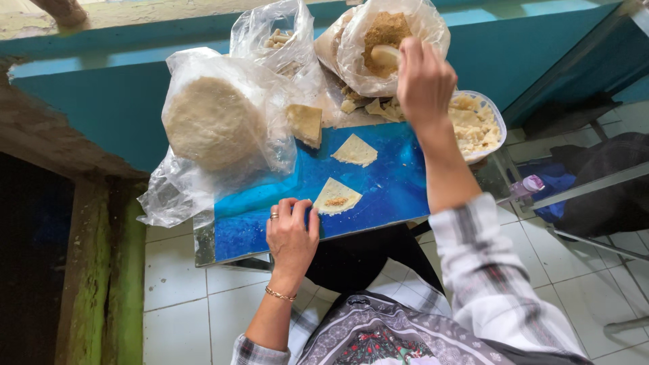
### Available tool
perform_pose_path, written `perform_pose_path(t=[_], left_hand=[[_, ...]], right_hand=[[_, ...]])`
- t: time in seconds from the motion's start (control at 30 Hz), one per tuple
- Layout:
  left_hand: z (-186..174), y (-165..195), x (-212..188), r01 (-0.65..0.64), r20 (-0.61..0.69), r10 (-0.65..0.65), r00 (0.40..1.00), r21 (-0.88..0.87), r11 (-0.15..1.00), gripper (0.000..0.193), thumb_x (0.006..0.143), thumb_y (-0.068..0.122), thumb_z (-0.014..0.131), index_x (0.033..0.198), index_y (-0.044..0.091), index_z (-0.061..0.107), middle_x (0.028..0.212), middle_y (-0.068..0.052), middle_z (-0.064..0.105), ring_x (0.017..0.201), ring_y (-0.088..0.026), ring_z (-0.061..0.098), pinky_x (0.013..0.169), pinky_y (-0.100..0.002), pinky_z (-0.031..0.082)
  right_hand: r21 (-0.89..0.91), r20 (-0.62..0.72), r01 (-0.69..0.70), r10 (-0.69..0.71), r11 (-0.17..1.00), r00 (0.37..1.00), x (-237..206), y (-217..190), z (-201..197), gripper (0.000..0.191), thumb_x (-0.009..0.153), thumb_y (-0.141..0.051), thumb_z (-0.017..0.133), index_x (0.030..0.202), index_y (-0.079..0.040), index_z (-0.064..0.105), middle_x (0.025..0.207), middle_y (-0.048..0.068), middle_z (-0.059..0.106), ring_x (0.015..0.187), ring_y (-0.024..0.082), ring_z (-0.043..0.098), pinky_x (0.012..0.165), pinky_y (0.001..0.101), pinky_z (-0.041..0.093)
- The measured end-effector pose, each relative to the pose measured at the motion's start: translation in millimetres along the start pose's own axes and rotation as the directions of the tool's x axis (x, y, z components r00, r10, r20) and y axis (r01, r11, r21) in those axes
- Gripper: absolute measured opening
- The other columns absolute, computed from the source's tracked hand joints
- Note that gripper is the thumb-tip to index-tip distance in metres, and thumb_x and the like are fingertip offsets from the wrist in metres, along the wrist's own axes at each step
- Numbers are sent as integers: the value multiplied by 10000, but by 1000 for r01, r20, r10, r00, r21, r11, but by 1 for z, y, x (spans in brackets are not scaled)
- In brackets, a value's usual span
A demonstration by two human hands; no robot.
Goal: The person sits at a table and folds triangular pieces of thin dough around a portion of filling taken from a plastic container, pinching the edges closed by hand and setting the finished filled pastry on the blue work mat. They repeat the folding cycle, occasionally reaching into a bag of brown powder and repositioning dough pieces.
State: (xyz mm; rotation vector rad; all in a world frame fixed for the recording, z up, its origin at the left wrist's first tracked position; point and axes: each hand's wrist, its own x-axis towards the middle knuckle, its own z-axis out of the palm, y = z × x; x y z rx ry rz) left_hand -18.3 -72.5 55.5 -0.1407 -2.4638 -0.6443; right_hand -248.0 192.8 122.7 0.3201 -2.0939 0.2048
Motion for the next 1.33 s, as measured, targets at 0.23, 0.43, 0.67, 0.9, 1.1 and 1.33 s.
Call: perform_pose_path(t=[0.23, 0.43, 0.67, 0.9, 1.1, 1.33], left_hand=[[2, 7, 9, 49, 67, -50, 996, 22, 999, 181, 841, 233, 775, 894, 100, 664, 962, -89, 620, 929, -311, 613, 732, -433, 488], [12, 3, 3, 78, 105, -73, 992, -39, 996, 129, 857, 183, 745, 878, 98, 650, 945, -86, 612, 918, -301, 614, 725, -439, 480], [12, 14, 9, 145, 116, -124, 985, -204, 968, 127, 866, 157, 748, 913, 82, 657, 884, -55, 691, 822, -261, 659, 720, -421, 501], [15, 17, 4, 34, 72, -11, 997, -336, 941, 179, 871, 91, 747, 1024, 54, 662, 961, -79, 721, 825, -256, 677, 730, -384, 536], [13, 11, 3, -67, 38, 80, 996, -265, 962, 121, 879, 63, 735, 979, 57, 667, 931, -86, 711, 844, -302, 653, 751, -410, 513], [13, 6, 3, -89, 31, 102, 994, -288, 953, 105, 882, 59, 730, 968, 69, 671, 938, -90, 708, 867, -301, 654, 770, -403, 518]], right_hand=[[219, 138, -53, 23, 974, 990, -10, -40, -14, 158, 914, -90, 771, 1063, -68, 724, 1154, 169, 642, 1109, 365, 602, 863, 464, 493], [341, 647, -359, 60, 869, 760, -126, -103, -105, 196, 849, -324, 785, 896, -139, 741, 913, 67, 683, 789, 290, 693, 662, 425, 540], [398, 665, -456, 92, 796, 741, -138, -106, -102, 181, 837, -280, 779, 914, -133, 708, 945, 42, 657, 725, 243, 690, 655, 395, 539], [500, 672, -583, 138, 640, 727, -142, -112, -102, 162, 878, -241, 774, 944, -119, 692, 939, 23, 681, 738, 193, 689, 674, 343, 563], [340, 437, -275, 108, 899, 893, -151, -116, -110, 270, 810, -293, 836, 957, -101, 716, 946, 72, 640, 907, 270, 627, 732, 399, 523], [314, 743, -628, 228, 712, 630, -141, -125, -105, 221, 892, -288, 769, 973, -109, 668, 969, 12, 690, 774, 179, 680, 719, 348, 554]])
